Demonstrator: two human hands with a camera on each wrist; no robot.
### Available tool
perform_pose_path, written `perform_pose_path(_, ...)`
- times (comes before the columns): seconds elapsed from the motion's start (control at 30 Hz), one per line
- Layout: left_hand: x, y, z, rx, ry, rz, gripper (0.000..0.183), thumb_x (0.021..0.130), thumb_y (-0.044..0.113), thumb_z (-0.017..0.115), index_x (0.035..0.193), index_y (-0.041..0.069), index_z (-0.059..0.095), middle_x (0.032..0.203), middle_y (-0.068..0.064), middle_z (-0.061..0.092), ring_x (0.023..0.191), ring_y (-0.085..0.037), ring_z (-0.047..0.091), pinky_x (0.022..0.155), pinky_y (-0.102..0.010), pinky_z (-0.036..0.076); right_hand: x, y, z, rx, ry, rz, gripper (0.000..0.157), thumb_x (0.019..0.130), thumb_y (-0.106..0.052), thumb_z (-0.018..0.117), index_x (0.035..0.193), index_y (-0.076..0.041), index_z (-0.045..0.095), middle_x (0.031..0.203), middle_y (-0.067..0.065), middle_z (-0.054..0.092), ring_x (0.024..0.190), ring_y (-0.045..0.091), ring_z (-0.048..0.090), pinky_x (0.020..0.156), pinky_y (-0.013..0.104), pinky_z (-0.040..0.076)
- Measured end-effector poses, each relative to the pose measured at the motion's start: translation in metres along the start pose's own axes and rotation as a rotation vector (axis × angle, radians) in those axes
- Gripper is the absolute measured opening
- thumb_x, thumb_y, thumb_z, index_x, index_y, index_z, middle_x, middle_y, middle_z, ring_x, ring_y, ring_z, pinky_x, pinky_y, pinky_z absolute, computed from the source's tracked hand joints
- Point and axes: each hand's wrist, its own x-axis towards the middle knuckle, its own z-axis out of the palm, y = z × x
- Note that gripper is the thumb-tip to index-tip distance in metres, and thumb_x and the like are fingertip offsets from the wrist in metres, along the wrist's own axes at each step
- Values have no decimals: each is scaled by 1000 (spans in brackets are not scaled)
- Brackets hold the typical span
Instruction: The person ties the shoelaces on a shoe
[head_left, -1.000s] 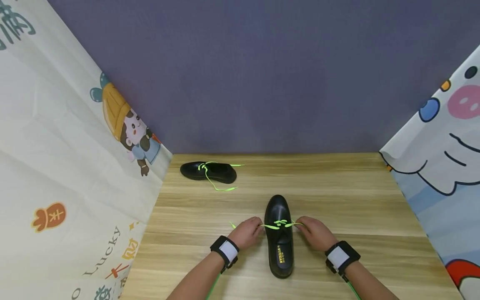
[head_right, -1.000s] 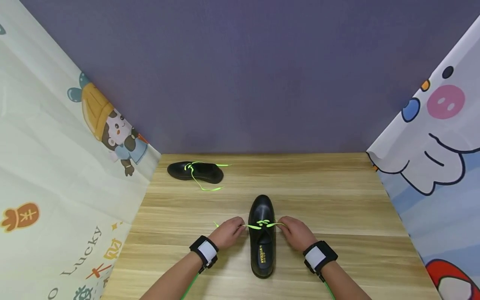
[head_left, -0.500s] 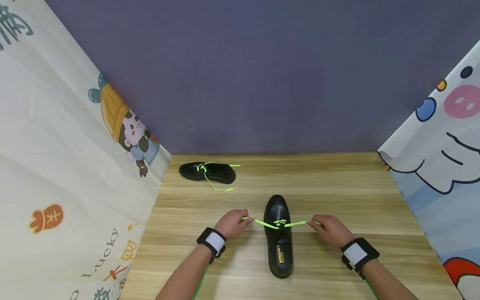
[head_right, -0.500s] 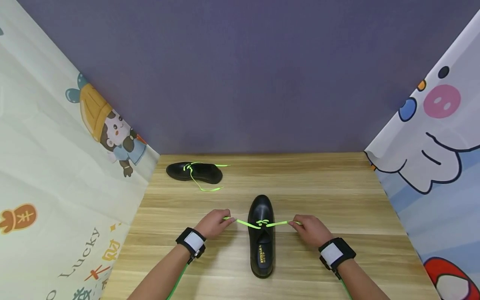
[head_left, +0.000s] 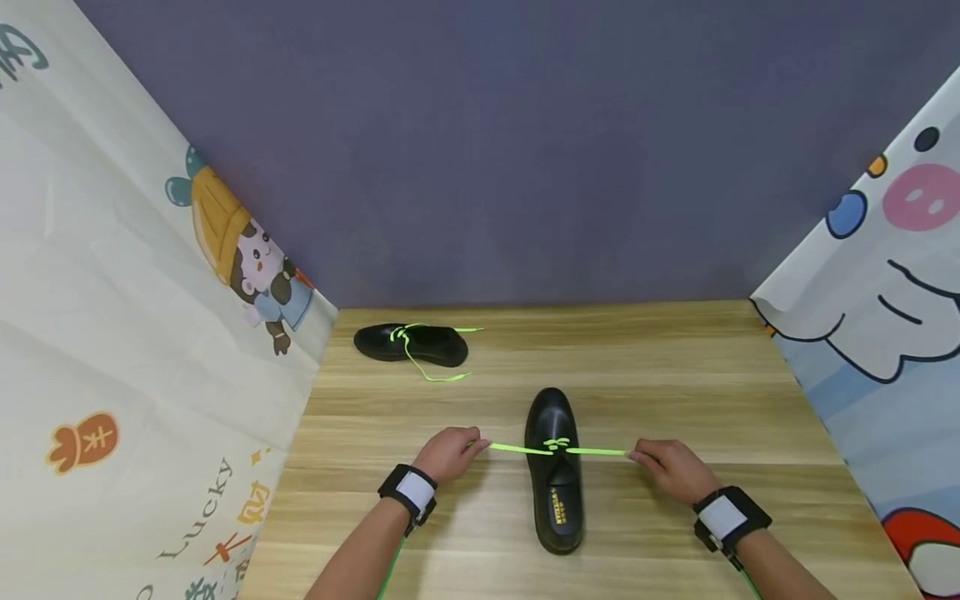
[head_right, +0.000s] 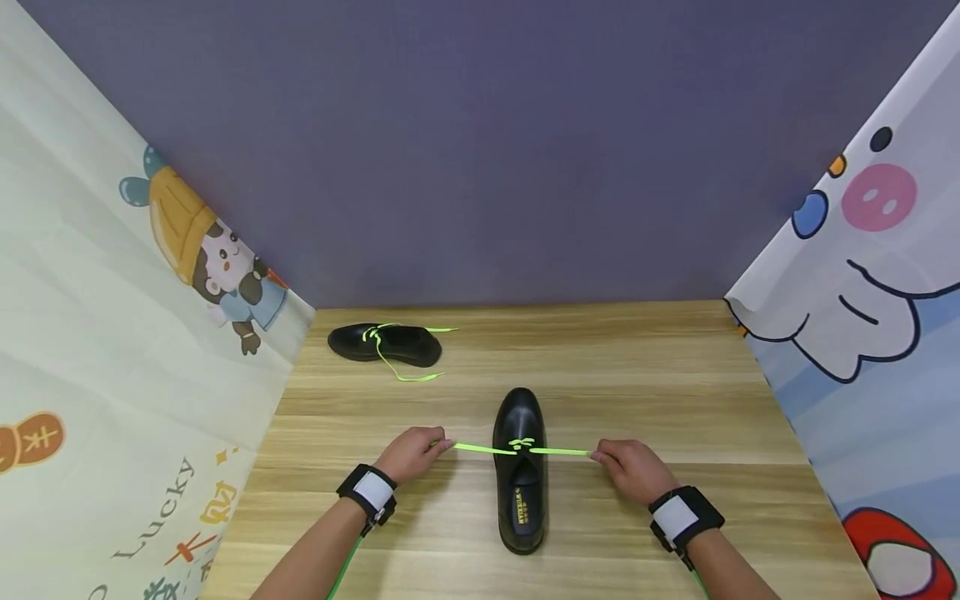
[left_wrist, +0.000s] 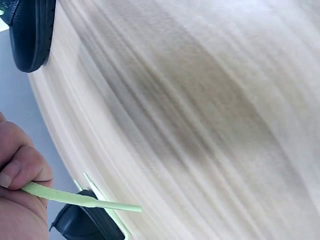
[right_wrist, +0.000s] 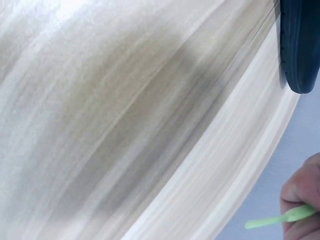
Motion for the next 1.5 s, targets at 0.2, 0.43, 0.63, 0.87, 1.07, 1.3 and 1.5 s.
perform_pose_path(0.2,-4,-3,2,-24,6,19,34,103,24,58,71,18,46,61,10,33,59,-7,40,57,-25,36,-3,-1,2,3,-1,3,26,90,-1,70,74,-15,55,68,-24,30,59,-7,32,54,19,30)
perform_pose_path(0.43,-4,0,8,-47,-12,2,33,102,31,58,73,19,50,60,11,37,60,-6,42,59,-24,38,-5,-7,6,69,-86,120,18,96,-7,65,80,-14,60,68,-21,36,60,-5,36,56,21,33)
perform_pose_path(0.63,2,9,20,-145,-99,42,25,100,37,62,80,21,65,68,14,58,65,-2,48,63,-20,42,-1,-16,19,229,-190,158,9,99,-12,62,91,-13,64,71,-17,45,62,-3,41,57,22,36)
perform_pose_path(0.87,5,19,29,-123,-213,105,25,91,34,74,73,21,63,70,17,58,64,2,46,61,-15,39,1,-22,37,322,-183,103,9,99,-10,63,90,-11,64,76,-14,52,68,-3,45,58,21,39)
perform_pose_path(1.07,4,24,36,-72,-276,93,19,89,35,75,78,21,69,67,20,56,63,3,47,60,-13,38,-2,-24,40,301,-229,188,10,100,-16,61,91,-13,64,77,-13,54,69,-2,46,60,22,39)
perform_pose_path(1.3,4,27,39,-205,-203,124,23,104,20,55,87,10,68,71,7,59,70,0,49,67,-16,42,-11,-20,40,347,-261,268,16,105,-18,53,94,-11,62,71,-10,51,62,0,45,54,23,39)
perform_pose_path(1.5,12,32,32,-250,-140,98,14,102,22,58,95,12,66,75,8,62,69,0,50,67,-18,44,-9,-22,38,345,-171,204,9,103,-11,56,100,-8,63,74,-7,53,65,-1,44,57,23,39)
